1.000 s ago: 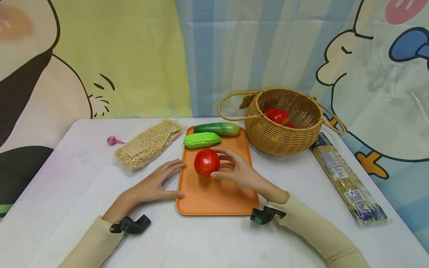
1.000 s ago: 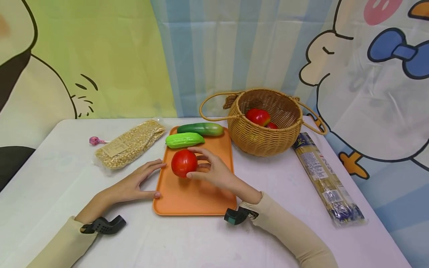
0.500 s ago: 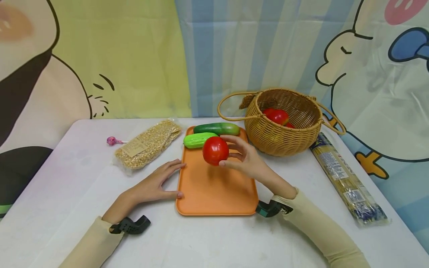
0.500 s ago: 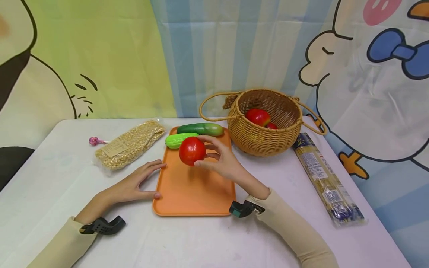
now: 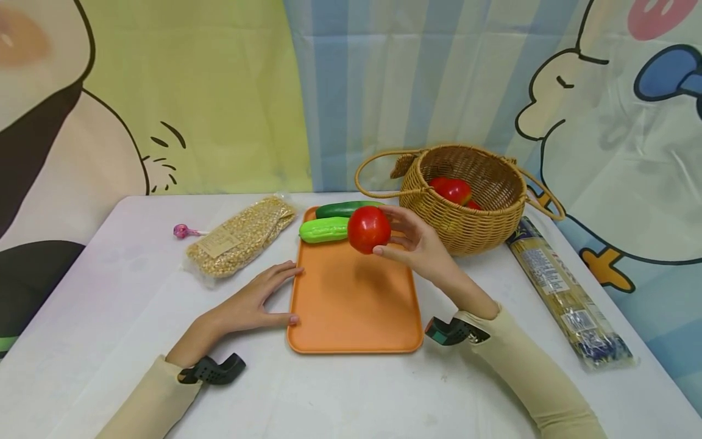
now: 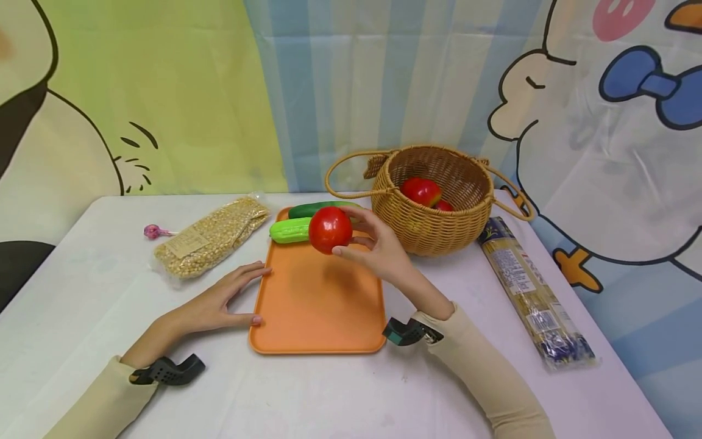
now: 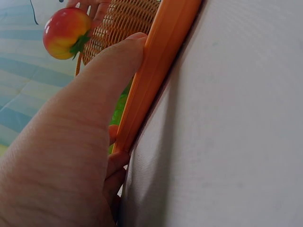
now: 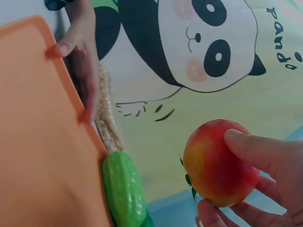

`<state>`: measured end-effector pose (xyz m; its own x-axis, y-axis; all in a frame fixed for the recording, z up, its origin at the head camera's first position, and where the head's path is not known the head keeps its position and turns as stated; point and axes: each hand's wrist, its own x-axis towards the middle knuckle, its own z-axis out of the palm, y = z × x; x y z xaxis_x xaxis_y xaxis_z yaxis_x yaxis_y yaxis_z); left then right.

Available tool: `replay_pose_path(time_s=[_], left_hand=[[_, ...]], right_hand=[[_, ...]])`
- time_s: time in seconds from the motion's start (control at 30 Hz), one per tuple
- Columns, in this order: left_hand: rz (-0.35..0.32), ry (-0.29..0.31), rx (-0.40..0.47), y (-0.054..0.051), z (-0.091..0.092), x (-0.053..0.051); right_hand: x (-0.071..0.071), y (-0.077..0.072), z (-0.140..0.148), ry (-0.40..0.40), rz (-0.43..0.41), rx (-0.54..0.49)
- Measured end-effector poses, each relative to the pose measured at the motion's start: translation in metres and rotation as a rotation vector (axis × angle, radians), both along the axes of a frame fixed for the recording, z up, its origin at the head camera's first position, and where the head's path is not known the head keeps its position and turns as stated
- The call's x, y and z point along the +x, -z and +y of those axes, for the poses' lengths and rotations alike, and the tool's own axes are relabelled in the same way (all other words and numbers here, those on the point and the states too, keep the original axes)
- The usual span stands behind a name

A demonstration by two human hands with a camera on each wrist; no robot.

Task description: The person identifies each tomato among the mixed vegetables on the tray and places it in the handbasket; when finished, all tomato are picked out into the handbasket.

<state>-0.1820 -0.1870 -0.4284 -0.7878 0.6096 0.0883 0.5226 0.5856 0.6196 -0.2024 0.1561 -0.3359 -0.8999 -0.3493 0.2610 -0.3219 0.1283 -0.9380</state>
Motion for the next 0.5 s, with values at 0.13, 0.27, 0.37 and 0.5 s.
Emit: replay_pose_path(time_s=[0.13, 0.27, 0.37, 0.5], left_hand=[[-0.007, -0.007, -0.004, -0.001, 0.000, 0.001], [-0.009, -0.008, -0.017, -0.001, 0.000, 0.001], [-0.010, -0.007, -0.020, -0.001, 0.000, 0.001], [-0.012, -0.005, -0.021, -0.001, 0.000, 0.001]], right_hand=[[-0.001, -0.006, 0.007, 0.020, 0.006, -0.024], [-0.003, -0.011, 0.013, 0.043, 0.019, -0.025], [-0.004, -0.015, 0.018, 0.076, 0.021, -0.022], [-0.005, -0.021, 0.025, 0.122, 0.011, -0.013]])
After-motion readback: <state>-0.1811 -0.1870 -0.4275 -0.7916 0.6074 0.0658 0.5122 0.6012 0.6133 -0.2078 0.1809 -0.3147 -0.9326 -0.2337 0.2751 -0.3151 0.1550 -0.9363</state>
